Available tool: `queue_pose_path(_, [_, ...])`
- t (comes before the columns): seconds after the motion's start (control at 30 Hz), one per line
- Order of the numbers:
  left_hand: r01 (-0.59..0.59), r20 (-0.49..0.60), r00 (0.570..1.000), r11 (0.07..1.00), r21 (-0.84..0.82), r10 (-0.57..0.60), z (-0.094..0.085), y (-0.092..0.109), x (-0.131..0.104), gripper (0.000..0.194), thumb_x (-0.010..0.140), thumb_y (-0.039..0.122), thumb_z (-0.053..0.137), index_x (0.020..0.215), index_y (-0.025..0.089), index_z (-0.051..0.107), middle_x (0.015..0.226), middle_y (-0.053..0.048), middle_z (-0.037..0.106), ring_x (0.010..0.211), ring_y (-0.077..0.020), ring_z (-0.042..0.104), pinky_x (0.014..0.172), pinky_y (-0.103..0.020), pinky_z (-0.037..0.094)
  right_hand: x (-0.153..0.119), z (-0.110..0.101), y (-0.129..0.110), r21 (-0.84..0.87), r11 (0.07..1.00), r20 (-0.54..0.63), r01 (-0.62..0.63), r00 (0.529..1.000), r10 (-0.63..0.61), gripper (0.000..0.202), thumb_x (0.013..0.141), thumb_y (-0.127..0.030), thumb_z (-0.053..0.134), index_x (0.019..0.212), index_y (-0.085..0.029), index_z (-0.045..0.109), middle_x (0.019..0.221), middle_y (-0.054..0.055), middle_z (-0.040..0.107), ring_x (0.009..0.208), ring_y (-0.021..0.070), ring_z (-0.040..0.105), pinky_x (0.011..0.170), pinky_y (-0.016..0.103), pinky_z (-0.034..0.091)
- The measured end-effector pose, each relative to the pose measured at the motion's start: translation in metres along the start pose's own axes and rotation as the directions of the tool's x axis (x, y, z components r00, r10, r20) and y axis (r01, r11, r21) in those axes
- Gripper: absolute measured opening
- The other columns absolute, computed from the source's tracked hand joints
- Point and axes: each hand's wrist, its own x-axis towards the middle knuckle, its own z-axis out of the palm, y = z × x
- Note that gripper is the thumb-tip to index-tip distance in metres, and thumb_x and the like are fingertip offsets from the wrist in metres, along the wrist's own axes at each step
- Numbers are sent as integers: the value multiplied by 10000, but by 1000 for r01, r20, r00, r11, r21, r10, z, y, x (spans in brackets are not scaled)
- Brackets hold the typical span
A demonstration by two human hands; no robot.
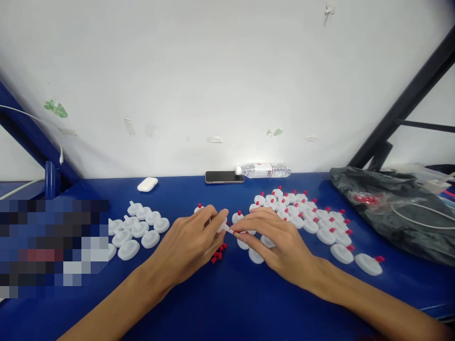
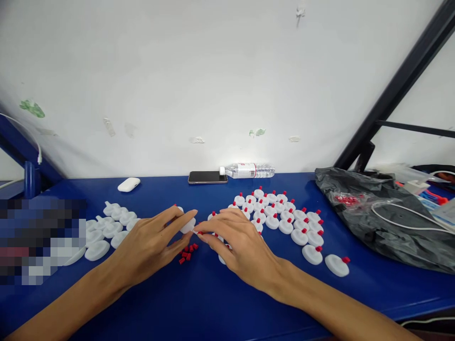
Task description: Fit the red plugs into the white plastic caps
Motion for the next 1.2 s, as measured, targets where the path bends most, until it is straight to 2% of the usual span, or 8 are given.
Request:
queue_pose_path(0.2, [25, 43, 999, 996, -84, -21, -2, 0, 2, 244, 1087, 259, 448, 1289, 159, 541, 995, -76, 721, 745, -194, 765, 504, -256, 588, 0, -1, -2, 59, 997, 11, -47, 999, 47, 196, 1034, -156, 664, 1191, -261, 713, 1014, 6, 794, 960, 187, 711, 932, 384, 544])
queue_pose_path(0.33, [52, 103, 994, 986, -161, -36, -4, 1, 4, 257, 1112, 296, 410, 1328, 206, 516, 1188, -91, 727, 747, -151, 778, 516, -228, 605, -1, 0, -4, 103, 990, -3, -94, 995, 95, 185, 1028, -173, 679, 1182, -268, 718, 1030, 10, 800, 954, 190, 713, 912, 381, 555])
queue_pose_path(0.47, [46, 66, 997, 977, -208, -33, -3, 5, 1, 288, 1100, 224, 436, 1381, 179, 474, 1290, -124, 752, 1036, -241, 805, 652, -286, 669, -1, -1, -6, 136, 985, 2, -109, 994, 109, 138, 1034, -204, 677, 1151, -259, 728, 1011, 11, 808, 933, 189, 722, 895, 375, 557])
queue_pose_path(0.6, [40, 34, 999, 961, -272, -32, 1, 7, -5, 348, 1047, 143, 526, 1392, 163, 495, 1255, -131, 776, 953, -273, 823, 612, -323, 673, -1, -1, -5, 130, 987, -13, -89, 996, 91, 107, 1025, -193, 689, 1100, -248, 740, 975, 3, 809, 915, 183, 724, 898, 370, 553])
queue_pose_path(0.8, [161, 36, 986, 864, -477, -164, -5, 13, 0, 374, 992, 101, 558, 1353, 186, 604, 1235, -83, 797, 1020, -182, 803, 869, -267, 664, -1, 1, -8, 106, 984, -14, -143, 989, 145, 117, 1007, -262, 723, 1124, -264, 717, 1016, 10, 814, 935, 196, 740, 886, 365, 568])
queue_pose_path(0.9, [319, 189, 947, 697, -642, -259, -17, 16, 7, 466, 937, 133, 571, 1394, 210, 626, 1294, -74, 775, 955, -165, 799, 866, -278, 667, 1, -1, -10, 98, 975, -31, -200, 978, 204, 134, 991, -311, 743, 1111, -267, 705, 963, 4, 799, 864, 190, 741, 863, 357, 571])
queue_pose_path(1.03, [584, 526, 802, 186, -790, -282, -25, 16, 12, 467, 946, 268, 682, 1412, 273, 654, 1217, -41, 794, 939, -185, 772, 812, -306, 657, 4, -5, -11, 202, 943, -13, -264, 962, 273, 123, 990, -357, 743, 1063, -262, 712, 891, -8, 759, 812, 173, 722, 792, 318, 561])
queue_pose_path(1.2, [643, 660, 713, -157, -750, -236, -19, 17, 15, 459, 853, 325, 853, 1297, 287, 747, 1090, 0, 813, 979, -170, 753, 874, -267, 615, 5, -7, -8, 249, 948, -28, -196, 977, 210, 140, 1005, -328, 727, 893, -244, 726, 813, -25, 741, 745, 146, 671, 734, 292, 522])
